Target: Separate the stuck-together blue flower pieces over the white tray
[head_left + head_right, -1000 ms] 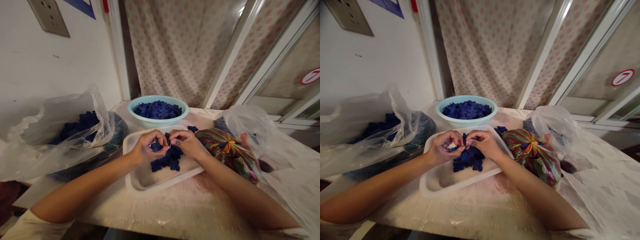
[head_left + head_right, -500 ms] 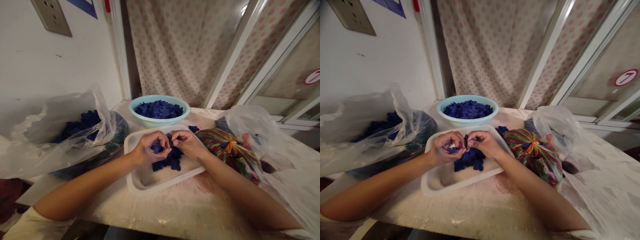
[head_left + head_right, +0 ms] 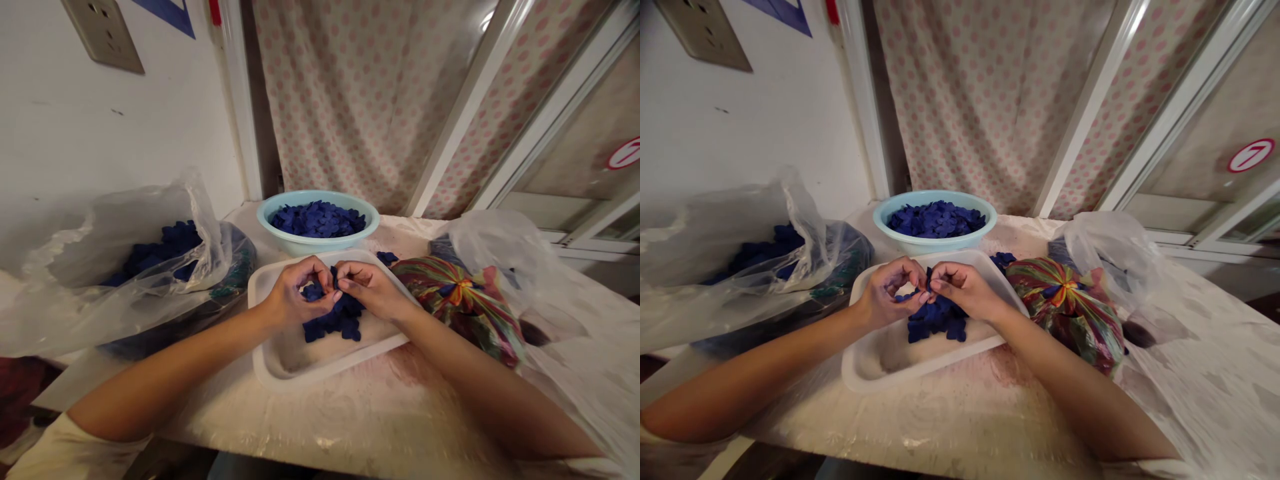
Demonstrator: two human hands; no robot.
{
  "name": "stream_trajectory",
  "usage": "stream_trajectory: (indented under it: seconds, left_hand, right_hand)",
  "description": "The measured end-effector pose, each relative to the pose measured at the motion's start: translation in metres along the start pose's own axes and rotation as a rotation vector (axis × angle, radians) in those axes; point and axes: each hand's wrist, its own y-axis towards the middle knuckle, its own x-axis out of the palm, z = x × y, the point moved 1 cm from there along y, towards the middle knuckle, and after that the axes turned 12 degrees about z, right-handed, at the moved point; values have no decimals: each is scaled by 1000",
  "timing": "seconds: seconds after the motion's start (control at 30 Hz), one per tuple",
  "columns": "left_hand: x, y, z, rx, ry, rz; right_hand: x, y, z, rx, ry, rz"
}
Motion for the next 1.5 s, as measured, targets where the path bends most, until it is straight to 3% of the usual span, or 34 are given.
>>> stream_trajectory:
  seconds: [0.13, 0.3, 0.5, 0.63, 0.73, 0.87, 0.97, 1.07, 1.2, 1.3, 1.5]
  left_hand:
    - [0, 2, -2, -105, 20, 2]
    - [0, 1, -2, -129, -33, -3]
    - [-1, 3, 0, -108, -1, 161]
    - [-3, 5, -2, -69, -34, 328]
    - [-5, 6, -3, -14, -63, 426]
    - [-6, 7, -3, -22, -71, 462]
    - [-5, 7, -1, -80, -36, 449]
    - [-2, 8, -2, -162, 31, 378]
    - [0, 7, -6, -196, 67, 228]
    - [1, 6, -7, -190, 47, 179]
    - [-1, 3, -6, -195, -46, 77]
  right_hand:
    - [1, 0, 1, 11, -71, 21]
    - [1, 0, 0, 19, -89, 36]
    - [-2, 3, 2, 5, -63, 120]
    - [-9, 7, 8, -28, -111, 313]
    - [-17, 11, 15, 48, -126, 519]
    - [-25, 14, 22, 110, -159, 674]
    - [-25, 14, 21, -27, -218, 713]
    - [-19, 10, 13, -250, -365, 675]
    - [-3, 0, 4, -393, -490, 442]
    - [6, -4, 4, -347, -466, 308]
    - [2, -1, 7, -175, -217, 321]
